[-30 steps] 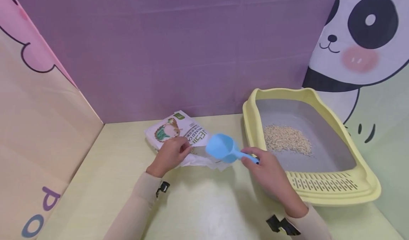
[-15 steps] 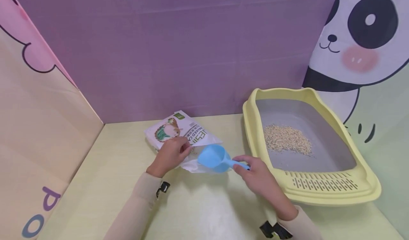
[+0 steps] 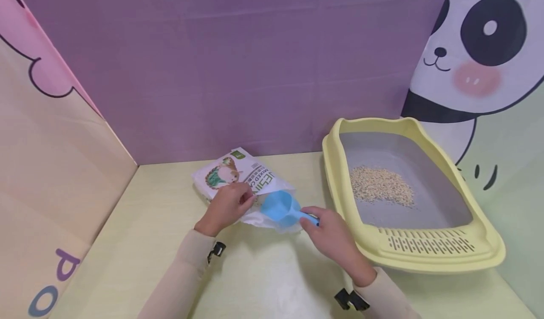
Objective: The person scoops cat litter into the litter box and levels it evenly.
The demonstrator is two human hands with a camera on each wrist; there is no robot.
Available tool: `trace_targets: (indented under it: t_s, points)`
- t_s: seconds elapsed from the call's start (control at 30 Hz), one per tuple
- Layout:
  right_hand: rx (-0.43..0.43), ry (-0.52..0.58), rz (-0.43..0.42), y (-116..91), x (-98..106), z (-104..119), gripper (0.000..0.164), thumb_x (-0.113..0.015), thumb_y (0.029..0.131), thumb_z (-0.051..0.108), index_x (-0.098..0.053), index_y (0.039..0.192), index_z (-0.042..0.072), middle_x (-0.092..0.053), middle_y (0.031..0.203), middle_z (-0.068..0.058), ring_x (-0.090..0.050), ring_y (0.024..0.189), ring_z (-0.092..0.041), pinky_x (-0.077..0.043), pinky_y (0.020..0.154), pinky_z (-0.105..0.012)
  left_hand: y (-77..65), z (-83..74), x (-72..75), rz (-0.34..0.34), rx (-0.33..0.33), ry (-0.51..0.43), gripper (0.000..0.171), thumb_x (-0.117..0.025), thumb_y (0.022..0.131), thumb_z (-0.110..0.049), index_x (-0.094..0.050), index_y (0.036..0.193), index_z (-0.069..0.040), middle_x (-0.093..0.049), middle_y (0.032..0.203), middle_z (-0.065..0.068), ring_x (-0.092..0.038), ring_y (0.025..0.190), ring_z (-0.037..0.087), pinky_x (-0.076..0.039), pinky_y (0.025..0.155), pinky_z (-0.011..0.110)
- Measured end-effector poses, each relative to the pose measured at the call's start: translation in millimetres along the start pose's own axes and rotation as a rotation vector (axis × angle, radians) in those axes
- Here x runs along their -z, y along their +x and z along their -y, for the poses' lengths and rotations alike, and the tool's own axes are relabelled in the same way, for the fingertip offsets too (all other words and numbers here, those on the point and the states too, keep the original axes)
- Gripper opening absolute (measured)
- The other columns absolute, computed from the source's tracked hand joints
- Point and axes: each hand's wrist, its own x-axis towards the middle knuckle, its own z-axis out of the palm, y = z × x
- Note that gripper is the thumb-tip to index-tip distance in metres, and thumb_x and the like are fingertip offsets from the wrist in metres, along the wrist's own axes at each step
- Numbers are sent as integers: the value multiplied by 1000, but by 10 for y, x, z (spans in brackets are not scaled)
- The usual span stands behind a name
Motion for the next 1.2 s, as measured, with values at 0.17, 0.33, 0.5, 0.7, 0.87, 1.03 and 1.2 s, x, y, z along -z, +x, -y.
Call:
trace_targets:
  t_s: [0.17,0.33,0.5,0.7,0.87,1.03,1.2]
  points:
    - [48,-71,-23,43,-30,12,30,-67,98,23,-72,123,8,-74,88,-3,-48,55,-9,-45,55,-26,-6,12,-8,-11,-17,17,17,-72,93,-15,-65,78,-16,-54,67,-8,-45,61,5,-40,61,21]
    - [80,-144,-48,105,-87,4,32,-65,98,21,-71,125,5,-59,64,2,-41,50,-7,-40,49,-26,-8,19,-5,-23,-34,21,18,-70,93,-15,-64,76,-16,-54,67,-7,-44,61,5,-40,62,22]
    - [128,-208,-88,157,-180,-9,34,-67,97,18,-70,126,2,-60,63,1,-50,52,-12,-45,51,-28,-4,24,-4,-31,-37,17,18,-70,93,-15,-63,76,-16,-55,68,-7,-46,62,6,-42,62,22]
    - [149,-277,-89,172,-301,-11,40,-66,98,20,-64,132,1,-47,52,3,-42,45,-11,-37,44,-26,1,26,-6,-35,-31,12,18,-70,94,-17,-64,78,-16,-55,68,-8,-47,62,5,-42,61,21]
    - [118,-380,-128,178,-412,9,40,-67,98,27,-64,132,6,-53,58,2,-46,48,-14,-35,42,-28,-3,36,-12,-41,-34,5,17,-70,94,-16,-64,78,-16,-56,68,-7,-46,62,5,-41,60,20]
    - [187,-532,-214,190,-539,3,40,-72,94,29,-66,129,10,-61,61,-8,-53,48,-22,-36,41,-32,-5,40,-7,-41,-36,1,17,-71,94,-16,-64,78,-15,-56,68,-7,-46,61,5,-40,59,19]
    - [254,-614,-292,219,-640,-28,40,-75,92,29,-68,127,12,-62,61,-7,-51,44,-21,-35,40,-31,-8,38,0,-36,-39,4,16,-71,94,-17,-65,80,-15,-57,69,-7,-46,61,4,-40,59,19]
